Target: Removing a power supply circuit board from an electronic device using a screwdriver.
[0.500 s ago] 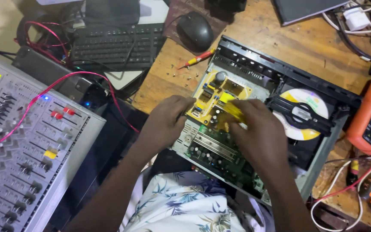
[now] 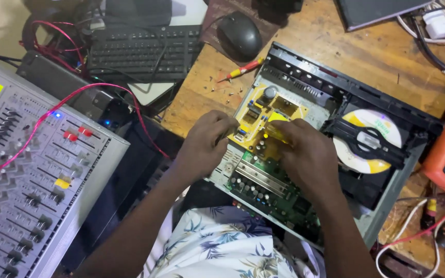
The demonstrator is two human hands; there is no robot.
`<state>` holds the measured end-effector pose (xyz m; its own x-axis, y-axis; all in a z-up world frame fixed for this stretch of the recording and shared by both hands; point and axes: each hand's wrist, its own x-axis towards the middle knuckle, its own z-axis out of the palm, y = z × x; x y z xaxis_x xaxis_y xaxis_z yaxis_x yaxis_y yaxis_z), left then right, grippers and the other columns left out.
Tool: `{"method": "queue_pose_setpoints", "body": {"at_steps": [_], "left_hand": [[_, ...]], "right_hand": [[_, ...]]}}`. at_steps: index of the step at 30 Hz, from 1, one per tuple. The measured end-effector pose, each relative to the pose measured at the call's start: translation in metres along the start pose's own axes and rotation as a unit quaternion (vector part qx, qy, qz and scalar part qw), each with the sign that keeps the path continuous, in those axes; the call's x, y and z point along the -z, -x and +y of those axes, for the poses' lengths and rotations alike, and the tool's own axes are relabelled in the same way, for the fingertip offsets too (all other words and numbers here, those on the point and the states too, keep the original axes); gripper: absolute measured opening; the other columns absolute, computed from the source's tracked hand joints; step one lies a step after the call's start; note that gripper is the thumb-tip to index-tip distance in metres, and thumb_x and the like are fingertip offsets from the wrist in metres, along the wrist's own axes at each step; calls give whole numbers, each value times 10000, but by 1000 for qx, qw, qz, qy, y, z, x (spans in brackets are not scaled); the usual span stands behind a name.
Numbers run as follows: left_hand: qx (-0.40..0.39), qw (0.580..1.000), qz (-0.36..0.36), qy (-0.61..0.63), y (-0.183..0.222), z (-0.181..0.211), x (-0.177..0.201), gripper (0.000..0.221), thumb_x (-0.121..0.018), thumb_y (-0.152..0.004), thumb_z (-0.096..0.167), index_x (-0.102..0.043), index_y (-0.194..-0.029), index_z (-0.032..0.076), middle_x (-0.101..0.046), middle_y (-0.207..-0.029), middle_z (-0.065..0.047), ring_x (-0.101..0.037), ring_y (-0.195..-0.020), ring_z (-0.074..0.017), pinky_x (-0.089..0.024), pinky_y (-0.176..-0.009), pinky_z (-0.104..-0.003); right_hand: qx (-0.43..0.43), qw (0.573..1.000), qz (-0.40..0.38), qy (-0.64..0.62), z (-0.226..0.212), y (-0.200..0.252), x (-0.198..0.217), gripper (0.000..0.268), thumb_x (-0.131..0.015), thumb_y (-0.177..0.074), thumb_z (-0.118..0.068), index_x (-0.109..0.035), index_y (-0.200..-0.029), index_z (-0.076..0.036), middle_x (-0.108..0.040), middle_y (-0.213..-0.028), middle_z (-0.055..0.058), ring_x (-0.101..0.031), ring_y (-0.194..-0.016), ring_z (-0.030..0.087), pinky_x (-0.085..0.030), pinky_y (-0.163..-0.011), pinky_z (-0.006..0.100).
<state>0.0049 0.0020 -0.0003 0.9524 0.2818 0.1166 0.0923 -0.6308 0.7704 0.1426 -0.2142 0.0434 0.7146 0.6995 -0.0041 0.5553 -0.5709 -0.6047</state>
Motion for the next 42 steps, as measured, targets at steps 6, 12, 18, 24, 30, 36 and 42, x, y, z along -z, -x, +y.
{"method": "queue_pose_setpoints", "body": {"at_steps": [6,12,18,24,30,36,42], "left_hand": [[0,1000,-19,7,2,6,5,432,-638,-939,-16,-723,-1356,62,-650,-1183,-170,-643,-1138,-418,-551,-987,-539],[21,999,-25,33,1,11,7,472,-630,-963,-5,-693,-1417,104,-633,-1198,-164,-634,-1165,-404,-538,-1000,-541],[15,999,-33,-12,-2,11,5,499,-691,-953,16,-703,-1440,123,-629,-1235,-180,-628,-1195,-421,-550,-1001,-545],[16,998,-58,-23,-2,23,13,509,-653,-978,0,-697,-1467,133,-620,-1224,-187,-630,-1182,-421,-554,-985,-545],[-11,999,-42,-28,-7,19,6,532,-668,-935,34,-693,-1450,163,-569,-1168,-162,-611,-1127,-437,-527,-986,-553],[-22,999,-30,-7,-4,18,5,540,-689,-837,32,-672,-1363,152,-553,-1200,-139,-589,-1143,-425,-515,-1035,-548],[6,999,-42,9,-1,17,6,531,-681,-859,0,-685,-1374,129,-565,-1282,-157,-580,-1238,-407,-500,-1082,-524]], "right_hand": [[-46,998,-1,-30,-4,0,-3,315,-726,-995,-88,-790,-1303,-103,-764,-1056,201,-753,-995,483,-625,-827,521],[-59,997,-1,-51,-22,1,5,294,-713,-1021,-50,-743,-1309,-1,-743,-1035,268,-746,-990,527,-639,-817,548],[0,1000,-2,16,-7,1,-6,305,-725,-971,-10,-715,-1274,18,-727,-1026,252,-743,-925,538,-642,-760,580],[11,998,14,60,-21,5,-4,355,-819,-912,-11,-710,-1249,15,-719,-1022,237,-762,-927,506,-654,-765,530],[25,998,33,53,-9,7,-12,379,-773,-915,4,-688,-1282,-37,-727,-1079,214,-772,-936,498,-660,-725,504],[59,996,42,55,-16,9,-9,358,-785,-902,27,-708,-1247,-32,-730,-1094,210,-772,-921,501,-664,-717,522],[47,998,34,33,-22,8,-3,331,-791,-919,5,-739,-1246,-15,-732,-1048,234,-777,-910,494,-667,-739,497]]}}
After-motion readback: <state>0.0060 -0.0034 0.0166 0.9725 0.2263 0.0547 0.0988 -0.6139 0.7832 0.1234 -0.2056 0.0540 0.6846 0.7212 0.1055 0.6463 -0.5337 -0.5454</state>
